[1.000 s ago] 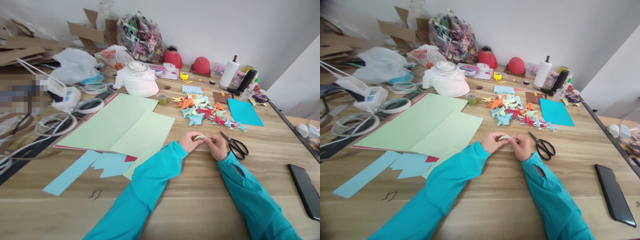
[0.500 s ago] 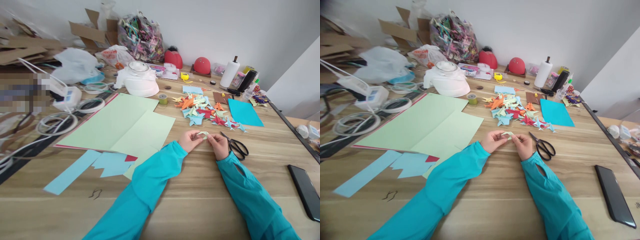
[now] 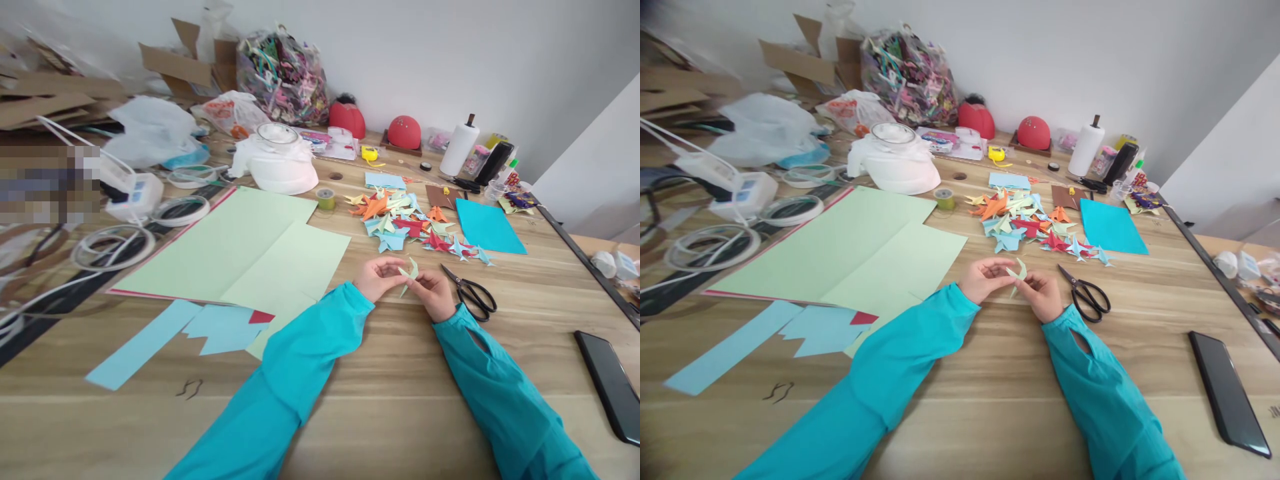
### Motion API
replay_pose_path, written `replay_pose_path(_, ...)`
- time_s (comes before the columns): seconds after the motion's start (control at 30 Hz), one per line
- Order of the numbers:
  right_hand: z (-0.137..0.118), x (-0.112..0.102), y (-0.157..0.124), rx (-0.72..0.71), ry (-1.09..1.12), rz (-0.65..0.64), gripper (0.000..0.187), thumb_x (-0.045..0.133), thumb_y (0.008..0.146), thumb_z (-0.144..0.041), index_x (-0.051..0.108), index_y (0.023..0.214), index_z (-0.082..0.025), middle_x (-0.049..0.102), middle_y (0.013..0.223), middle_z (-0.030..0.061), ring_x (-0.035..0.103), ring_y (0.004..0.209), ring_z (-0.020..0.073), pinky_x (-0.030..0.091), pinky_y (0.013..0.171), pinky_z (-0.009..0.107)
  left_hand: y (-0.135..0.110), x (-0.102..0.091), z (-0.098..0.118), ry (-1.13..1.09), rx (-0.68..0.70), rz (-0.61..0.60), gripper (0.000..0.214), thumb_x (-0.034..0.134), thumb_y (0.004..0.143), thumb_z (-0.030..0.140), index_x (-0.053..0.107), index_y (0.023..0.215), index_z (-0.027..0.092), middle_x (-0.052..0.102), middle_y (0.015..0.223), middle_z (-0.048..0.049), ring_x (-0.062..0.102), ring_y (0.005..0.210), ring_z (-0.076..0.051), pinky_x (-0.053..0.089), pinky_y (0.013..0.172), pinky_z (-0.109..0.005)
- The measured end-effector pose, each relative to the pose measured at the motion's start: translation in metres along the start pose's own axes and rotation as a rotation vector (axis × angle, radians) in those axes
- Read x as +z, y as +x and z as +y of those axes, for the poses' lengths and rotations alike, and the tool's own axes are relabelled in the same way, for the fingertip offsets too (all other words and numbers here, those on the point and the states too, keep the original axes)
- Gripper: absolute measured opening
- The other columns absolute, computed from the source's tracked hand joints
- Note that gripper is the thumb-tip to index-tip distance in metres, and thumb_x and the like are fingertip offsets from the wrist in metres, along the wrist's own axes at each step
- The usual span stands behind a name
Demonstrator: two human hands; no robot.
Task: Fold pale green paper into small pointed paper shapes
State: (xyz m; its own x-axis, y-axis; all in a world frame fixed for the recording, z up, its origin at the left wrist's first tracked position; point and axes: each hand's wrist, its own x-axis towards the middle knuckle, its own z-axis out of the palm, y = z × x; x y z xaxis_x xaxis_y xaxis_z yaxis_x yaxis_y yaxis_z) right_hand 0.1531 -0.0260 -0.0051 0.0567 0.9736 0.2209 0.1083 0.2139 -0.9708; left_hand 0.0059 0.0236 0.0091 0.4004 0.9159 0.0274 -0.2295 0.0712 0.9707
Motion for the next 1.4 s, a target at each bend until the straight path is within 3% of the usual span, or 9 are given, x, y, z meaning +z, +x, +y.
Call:
replay_pose_path(0.23, 0.000, 0.000, -0.001, 0.003, 0.005, -0.072, 0.017, 0.070, 0.066, -0.033, 0.063, 0.065, -0.018, 0.058, 0.060, -0.0013, 0.052, 0.060, 0.0129, 0.041, 0.060, 0.025, 0.000, 0.000, -0.001, 0.074, -0.012, 0.033, 0.023, 0.078, 0.047, 0.023, 0.066, 0.063, 0.013, 0.062, 0.054, 0.0006, 0.055, 0.052, -0.010, 0.046, 0.056, -0.024)
replay_pose_path(0.5, -0.005, 0.000, 0.000, -0.007, 0.011, -0.098, 0.019, 0.068, 0.068, -0.037, 0.065, 0.063, -0.019, 0.060, 0.061, -0.0006, 0.053, 0.064, 0.0145, 0.042, 0.065, 0.028, 0.002, -0.001, -0.003, 0.014, -0.014, 0.005, 0.022, 0.074, 0.055, 0.030, 0.065, 0.064, 0.013, 0.063, 0.055, -0.0003, 0.058, 0.055, -0.012, 0.048, 0.061, -0.027)
replay_pose_path(0.7, -0.006, 0.000, 0.000, 0.027, -0.019, -0.064, 0.025, 0.068, 0.067, -0.039, 0.061, 0.054, -0.018, 0.056, 0.058, -0.0012, 0.051, 0.063, 0.0142, 0.040, 0.064, 0.028, 0.002, -0.002, -0.005, -0.044, 0.050, 0.013, 0.047, 0.073, 0.060, 0.030, 0.062, 0.102, 0.011, 0.061, 0.054, 0.0033, 0.057, 0.053, -0.010, 0.048, 0.063, -0.025)
replay_pose_path(0.8, -0.006, 0.000, 0.000, 0.024, -0.010, -0.023, 0.023, 0.070, 0.065, -0.035, 0.061, 0.053, -0.018, 0.055, 0.057, -0.0020, 0.049, 0.061, 0.0127, 0.039, 0.063, 0.027, 0.001, -0.001, -0.003, -0.123, 0.017, 0.026, 0.053, 0.071, 0.063, 0.037, 0.059, 0.108, 0.010, 0.062, 0.057, 0.0012, 0.058, 0.055, -0.011, 0.049, 0.062, -0.026)
replay_pose_path(0.87, -0.005, 0.000, 0.000, 0.036, 0.008, 0.025, 0.020, 0.071, 0.064, -0.033, 0.062, 0.053, -0.019, 0.055, 0.055, -0.0027, 0.047, 0.058, 0.0116, 0.038, 0.061, 0.026, 0.000, -0.001, -0.002, -0.186, -0.019, 0.021, 0.052, 0.071, 0.062, 0.039, 0.060, 0.105, 0.011, 0.065, 0.065, -0.0016, 0.060, 0.059, -0.013, 0.050, 0.060, -0.028)
replay_pose_path(1.03, -0.005, 0.000, 0.001, 0.056, 0.049, 0.093, 0.022, 0.069, 0.064, -0.036, 0.061, 0.053, -0.019, 0.054, 0.055, -0.0028, 0.044, 0.054, 0.0108, 0.036, 0.056, 0.026, -0.001, 0.005, -0.007, -0.160, -0.082, -0.077, 0.048, 0.082, 0.044, 0.029, 0.064, 0.084, 0.010, 0.067, 0.070, -0.0038, 0.061, 0.062, -0.015, 0.049, 0.059, -0.028)
replay_pose_path(1.4, -0.008, 0.000, 0.001, 0.078, -0.028, 0.029, 0.033, 0.065, 0.065, -0.047, 0.059, 0.051, -0.018, 0.050, 0.050, -0.0020, 0.043, 0.052, 0.0110, 0.035, 0.052, 0.025, -0.002, 0.005, -0.010, -0.046, -0.009, -0.169, 0.032, 0.079, 0.047, 0.026, 0.064, 0.071, 0.011, 0.058, 0.057, 0.0016, 0.054, 0.051, -0.010, 0.047, 0.049, -0.024)
